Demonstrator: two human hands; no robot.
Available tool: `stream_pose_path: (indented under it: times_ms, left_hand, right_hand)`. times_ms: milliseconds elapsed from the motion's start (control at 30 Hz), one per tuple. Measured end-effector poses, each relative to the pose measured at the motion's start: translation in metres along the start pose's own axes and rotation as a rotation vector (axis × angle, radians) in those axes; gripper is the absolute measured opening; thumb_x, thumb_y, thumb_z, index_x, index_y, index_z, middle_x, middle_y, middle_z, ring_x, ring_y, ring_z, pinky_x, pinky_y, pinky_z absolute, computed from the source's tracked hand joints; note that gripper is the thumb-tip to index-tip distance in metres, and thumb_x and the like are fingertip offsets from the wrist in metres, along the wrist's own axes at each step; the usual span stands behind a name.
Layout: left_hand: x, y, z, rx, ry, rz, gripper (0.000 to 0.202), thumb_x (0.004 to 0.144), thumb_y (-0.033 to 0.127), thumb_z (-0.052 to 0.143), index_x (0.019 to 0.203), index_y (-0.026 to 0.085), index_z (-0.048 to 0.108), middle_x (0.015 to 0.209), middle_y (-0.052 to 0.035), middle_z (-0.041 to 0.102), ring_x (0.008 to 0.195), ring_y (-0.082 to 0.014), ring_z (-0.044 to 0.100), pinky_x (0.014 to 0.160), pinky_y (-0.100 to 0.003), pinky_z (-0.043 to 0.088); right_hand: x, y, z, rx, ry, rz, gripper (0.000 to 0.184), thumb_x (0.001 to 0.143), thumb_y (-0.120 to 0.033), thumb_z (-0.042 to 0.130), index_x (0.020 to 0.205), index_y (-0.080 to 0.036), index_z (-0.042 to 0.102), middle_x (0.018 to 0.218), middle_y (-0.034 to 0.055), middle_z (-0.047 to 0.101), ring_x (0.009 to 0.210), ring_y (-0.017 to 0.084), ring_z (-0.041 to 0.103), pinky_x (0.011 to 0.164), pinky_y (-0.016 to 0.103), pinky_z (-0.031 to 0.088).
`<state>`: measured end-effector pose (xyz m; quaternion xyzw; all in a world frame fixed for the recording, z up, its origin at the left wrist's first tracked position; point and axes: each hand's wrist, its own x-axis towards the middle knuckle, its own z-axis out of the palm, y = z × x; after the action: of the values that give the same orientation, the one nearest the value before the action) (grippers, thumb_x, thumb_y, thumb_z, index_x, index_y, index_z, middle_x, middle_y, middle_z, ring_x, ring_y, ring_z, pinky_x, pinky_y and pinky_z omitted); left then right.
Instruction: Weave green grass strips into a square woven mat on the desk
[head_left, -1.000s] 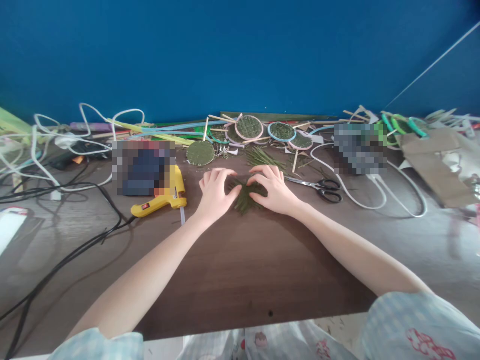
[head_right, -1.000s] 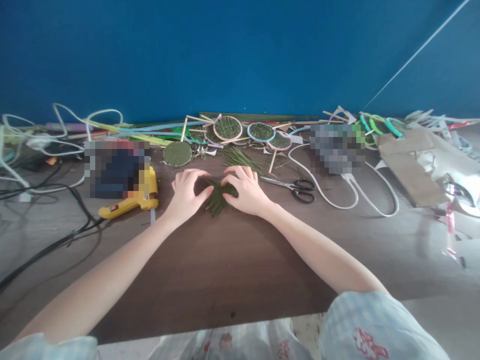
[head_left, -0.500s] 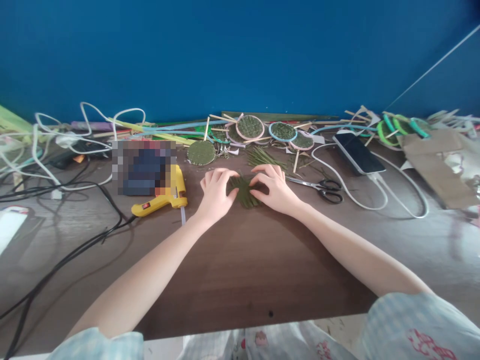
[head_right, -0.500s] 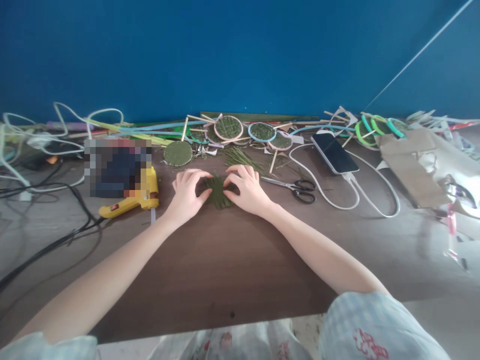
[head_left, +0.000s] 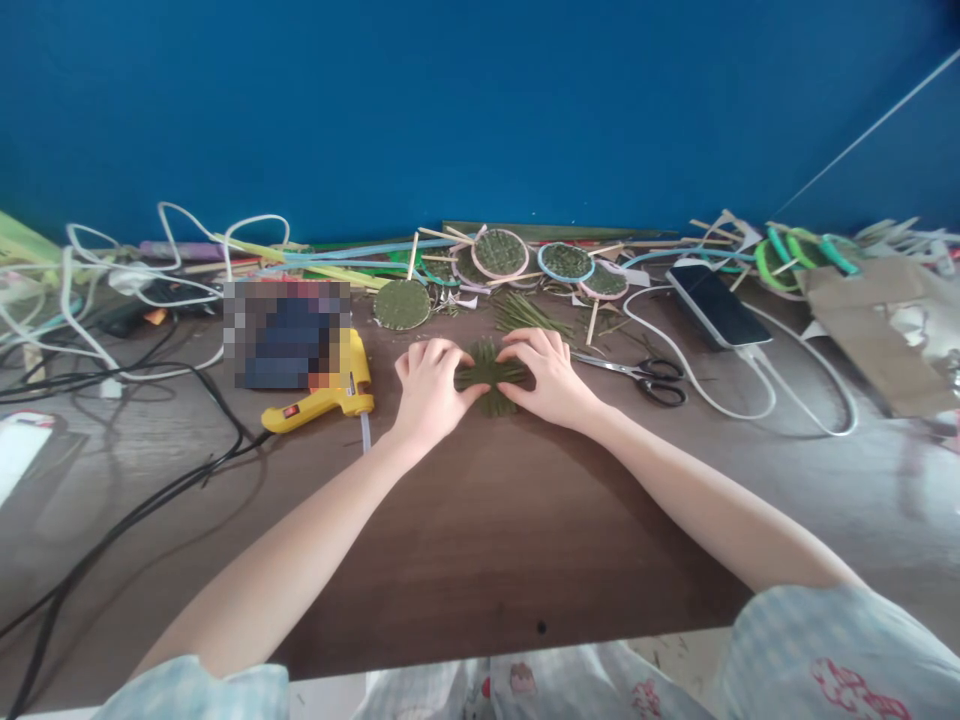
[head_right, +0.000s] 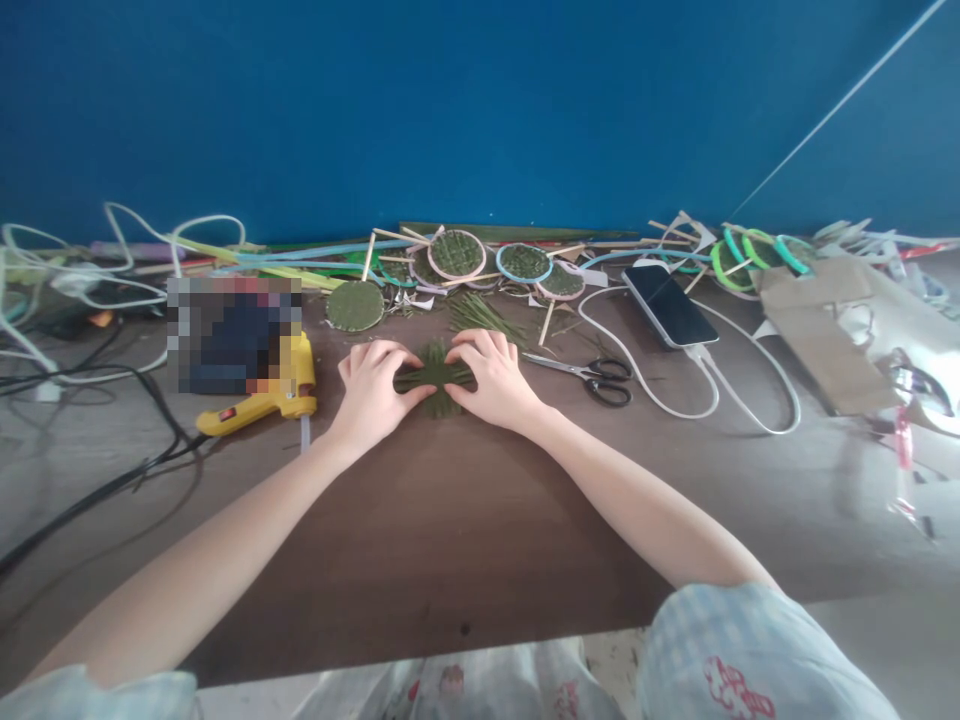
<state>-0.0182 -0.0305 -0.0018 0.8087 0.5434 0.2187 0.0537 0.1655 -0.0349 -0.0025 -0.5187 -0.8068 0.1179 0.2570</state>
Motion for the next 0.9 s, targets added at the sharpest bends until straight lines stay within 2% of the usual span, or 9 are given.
stream_pose_path:
  times_ms: [400,633,900]
  left_hand:
    - [-0.0002,-0.0008,0.0002,-0.001,-0.019,0.010,0.025,0.074,0.040,0.066,0.088,0.021,0.059,0.099,-0.0054,0.057,0.101,-0.0263,0.045,0.085,-0.042,0.032]
    - [0.0002,0.0004,-0.0006,-0.014,-0.029,-0.005,0.024,0.076,0.041,0.064,0.089,0.021,0.059,0.099,-0.0054,0.057,0.101,-0.0260,0.044,0.085,-0.041,0.032]
    - [0.0003,-0.0006,0.0012,-0.025,-0.025,-0.010,0.025,0.076,0.043,0.062,0.088,0.021,0.058,0.099,-0.0052,0.057,0.102,-0.0260,0.044,0.086,-0.041,0.031]
  right_hand:
    - [0.0007,0.0011,-0.0001,-0.008,-0.021,-0.005,0.015,0.075,-0.029,0.057,0.088,-0.023,0.057,0.122,0.0081,0.050,0.114,0.030,0.038,0.088,0.048,0.035]
    - [0.0005,-0.0005,-0.0004,-0.029,-0.041,-0.033,0.024,0.077,-0.028,0.055,0.100,-0.026,0.057,0.124,0.0074,0.049,0.115,0.030,0.038,0.089,0.049,0.034]
    - [0.0014,0.0000,-0.0011,-0.041,-0.061,-0.037,0.020,0.077,-0.027,0.054,0.096,-0.025,0.059,0.128,0.0055,0.048,0.118,0.029,0.036,0.091,0.049,0.033]
